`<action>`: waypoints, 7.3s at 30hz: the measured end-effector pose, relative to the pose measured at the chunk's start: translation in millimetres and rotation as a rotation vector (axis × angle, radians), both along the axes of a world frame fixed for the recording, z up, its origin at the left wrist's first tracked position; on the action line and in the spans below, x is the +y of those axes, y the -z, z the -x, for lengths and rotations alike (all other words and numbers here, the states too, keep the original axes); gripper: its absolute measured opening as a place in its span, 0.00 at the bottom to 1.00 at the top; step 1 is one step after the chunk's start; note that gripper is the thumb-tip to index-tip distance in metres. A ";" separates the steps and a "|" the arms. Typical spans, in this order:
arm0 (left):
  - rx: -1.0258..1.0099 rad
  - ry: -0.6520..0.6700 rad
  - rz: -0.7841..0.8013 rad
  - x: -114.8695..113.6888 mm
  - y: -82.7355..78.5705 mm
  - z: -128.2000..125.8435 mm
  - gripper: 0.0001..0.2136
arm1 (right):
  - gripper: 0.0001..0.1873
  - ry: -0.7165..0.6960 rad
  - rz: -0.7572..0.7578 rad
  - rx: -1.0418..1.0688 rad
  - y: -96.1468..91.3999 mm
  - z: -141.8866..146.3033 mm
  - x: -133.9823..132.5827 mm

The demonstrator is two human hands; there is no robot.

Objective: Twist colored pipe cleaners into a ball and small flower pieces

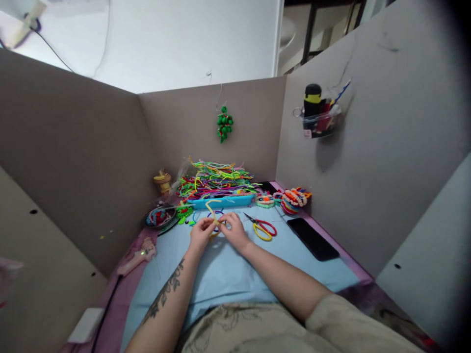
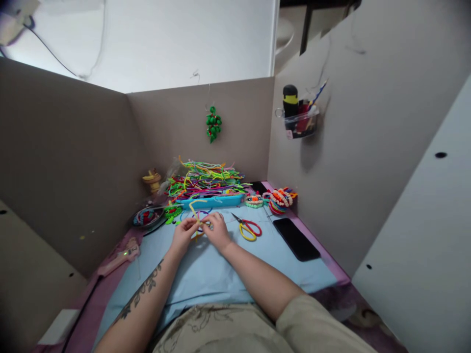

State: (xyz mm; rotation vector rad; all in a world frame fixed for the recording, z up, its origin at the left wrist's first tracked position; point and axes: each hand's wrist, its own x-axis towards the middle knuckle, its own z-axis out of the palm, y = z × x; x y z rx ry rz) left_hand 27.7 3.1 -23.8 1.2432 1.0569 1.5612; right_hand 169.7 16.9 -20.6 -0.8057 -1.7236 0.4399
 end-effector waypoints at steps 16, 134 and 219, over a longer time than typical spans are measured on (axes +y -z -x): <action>0.182 -0.013 -0.063 1.4 4.0 0.5 0.11 | 0.10 0.144 0.074 0.063 2.1 -0.4 3.9; -0.075 -0.084 0.067 -0.5 -7.1 2.0 0.20 | 0.15 -0.558 0.583 0.126 5.1 -5.7 10.3; -0.023 -0.069 0.099 -8.8 -5.4 -10.3 0.16 | 0.07 -0.048 0.079 -0.114 5.7 -2.8 4.4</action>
